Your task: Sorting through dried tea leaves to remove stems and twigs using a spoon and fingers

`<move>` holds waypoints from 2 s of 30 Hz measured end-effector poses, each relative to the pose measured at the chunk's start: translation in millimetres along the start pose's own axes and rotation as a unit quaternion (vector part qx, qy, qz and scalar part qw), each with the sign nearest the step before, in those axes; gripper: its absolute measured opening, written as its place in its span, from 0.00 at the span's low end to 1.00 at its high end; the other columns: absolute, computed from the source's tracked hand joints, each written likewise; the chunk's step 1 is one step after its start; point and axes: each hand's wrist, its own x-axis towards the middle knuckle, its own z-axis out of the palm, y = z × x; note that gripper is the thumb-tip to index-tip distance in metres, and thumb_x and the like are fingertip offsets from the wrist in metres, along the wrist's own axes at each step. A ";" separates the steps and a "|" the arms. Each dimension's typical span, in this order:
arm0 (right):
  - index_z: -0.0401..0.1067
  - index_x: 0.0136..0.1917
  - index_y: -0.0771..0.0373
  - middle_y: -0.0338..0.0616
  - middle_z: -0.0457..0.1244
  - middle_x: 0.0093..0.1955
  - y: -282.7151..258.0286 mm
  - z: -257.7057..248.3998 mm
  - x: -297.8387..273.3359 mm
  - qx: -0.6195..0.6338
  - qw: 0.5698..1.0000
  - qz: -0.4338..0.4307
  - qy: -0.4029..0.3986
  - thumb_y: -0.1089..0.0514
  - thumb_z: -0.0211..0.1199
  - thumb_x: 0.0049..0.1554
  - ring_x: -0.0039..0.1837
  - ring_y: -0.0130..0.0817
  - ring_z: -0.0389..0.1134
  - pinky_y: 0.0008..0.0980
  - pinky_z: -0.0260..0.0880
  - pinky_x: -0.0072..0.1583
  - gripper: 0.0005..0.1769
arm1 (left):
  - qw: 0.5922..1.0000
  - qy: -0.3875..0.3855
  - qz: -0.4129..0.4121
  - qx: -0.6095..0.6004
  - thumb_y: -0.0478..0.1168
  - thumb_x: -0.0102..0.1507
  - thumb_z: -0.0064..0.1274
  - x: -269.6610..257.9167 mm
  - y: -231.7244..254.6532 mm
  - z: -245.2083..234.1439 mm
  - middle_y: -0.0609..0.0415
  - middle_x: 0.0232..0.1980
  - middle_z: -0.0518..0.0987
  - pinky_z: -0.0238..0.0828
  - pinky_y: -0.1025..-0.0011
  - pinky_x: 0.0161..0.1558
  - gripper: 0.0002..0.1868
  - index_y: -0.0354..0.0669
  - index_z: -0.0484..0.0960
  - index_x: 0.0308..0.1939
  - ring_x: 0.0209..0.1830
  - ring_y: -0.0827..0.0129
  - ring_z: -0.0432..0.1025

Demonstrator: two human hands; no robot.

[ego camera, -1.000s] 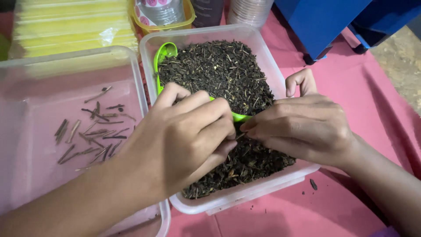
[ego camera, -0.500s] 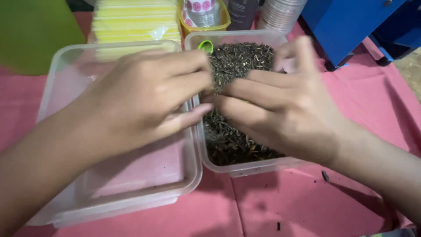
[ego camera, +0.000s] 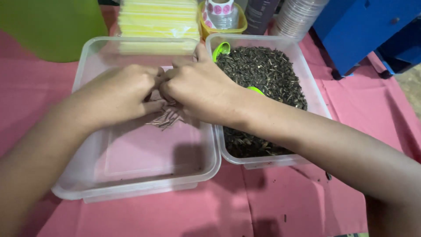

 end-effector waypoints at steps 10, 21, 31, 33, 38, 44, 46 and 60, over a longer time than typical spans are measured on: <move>0.77 0.32 0.47 0.34 0.68 0.30 13.4 12.6 8.9 -0.073 0.991 0.060 -0.091 0.48 0.67 0.54 0.36 0.43 0.69 0.57 0.59 0.58 0.10 | 0.994 -0.049 -0.074 0.061 0.43 0.62 0.51 -4.6 13.4 -6.5 0.47 0.43 0.80 0.72 0.46 0.40 0.09 0.41 0.77 0.38 0.41 0.44 0.76; 0.79 0.51 0.55 0.38 0.70 0.46 22.2 -113.8 -101.1 0.028 0.991 0.125 -0.047 0.48 0.56 0.67 0.52 0.42 0.70 0.45 0.61 0.50 0.14 | 0.975 0.130 0.182 -0.019 0.39 0.66 0.54 -10.4 57.5 -38.3 0.50 0.44 0.79 0.73 0.56 0.30 0.09 0.40 0.86 0.45 0.31 0.58 0.76; 0.78 0.50 0.54 0.33 0.69 0.42 37.6 -82.5 -190.1 0.060 0.967 0.241 -0.057 0.49 0.58 0.64 0.48 0.34 0.70 0.38 0.55 0.49 0.11 | 0.944 0.149 0.293 0.017 0.46 0.65 0.55 73.0 119.0 10.6 0.51 0.49 0.71 0.76 0.52 0.28 0.10 0.45 0.76 0.42 0.45 0.56 0.74; 0.79 0.46 0.63 0.41 0.71 0.40 34.9 -75.9 -188.0 0.134 0.966 0.220 0.027 0.54 0.66 0.60 0.41 0.33 0.72 0.36 0.69 0.47 0.10 | 0.912 0.217 0.338 -0.084 0.38 0.66 0.52 86.5 125.5 17.8 0.48 0.43 0.70 0.67 0.60 0.46 0.06 0.39 0.74 0.37 0.42 0.57 0.64; 0.78 0.46 0.62 0.39 0.68 0.39 30.8 -67.3 -200.6 0.153 0.958 0.238 0.051 0.56 0.67 0.57 0.40 0.31 0.68 0.34 0.59 0.46 0.08 | 0.890 0.253 0.335 -0.179 0.39 0.70 0.41 90.9 132.0 26.3 0.46 0.44 0.68 0.60 0.59 0.48 0.11 0.34 0.72 0.38 0.44 0.57 0.59; 0.75 0.52 0.68 0.49 0.60 0.49 30.9 -66.6 -201.2 0.142 0.961 0.223 0.079 0.64 0.59 0.64 0.51 0.41 0.65 0.37 0.66 0.55 0.06 | 0.883 0.298 0.293 -0.215 0.38 0.70 0.38 83.8 131.8 22.0 0.47 0.40 0.69 0.57 0.60 0.45 0.12 0.35 0.71 0.36 0.41 0.57 0.60; 0.72 0.53 0.69 0.51 0.57 0.52 29.3 -67.7 -202.5 0.118 0.965 0.224 0.071 0.64 0.56 0.66 0.52 0.43 0.64 0.38 0.67 0.57 0.06 | 0.883 0.294 0.279 -0.238 0.41 0.70 0.36 85.1 130.4 24.3 0.47 0.39 0.69 0.57 0.61 0.47 0.14 0.35 0.71 0.36 0.41 0.58 0.61; 0.66 0.55 0.65 0.41 0.65 0.44 31.7 -50.9 -220.9 0.184 0.900 0.387 0.085 0.57 0.49 0.69 0.39 0.34 0.63 0.33 0.63 0.45 0.10 | 0.886 0.299 0.129 -0.331 0.33 0.68 0.44 90.8 122.4 27.7 0.58 0.34 0.72 0.60 0.71 0.41 0.06 0.42 0.70 0.35 0.36 0.70 0.65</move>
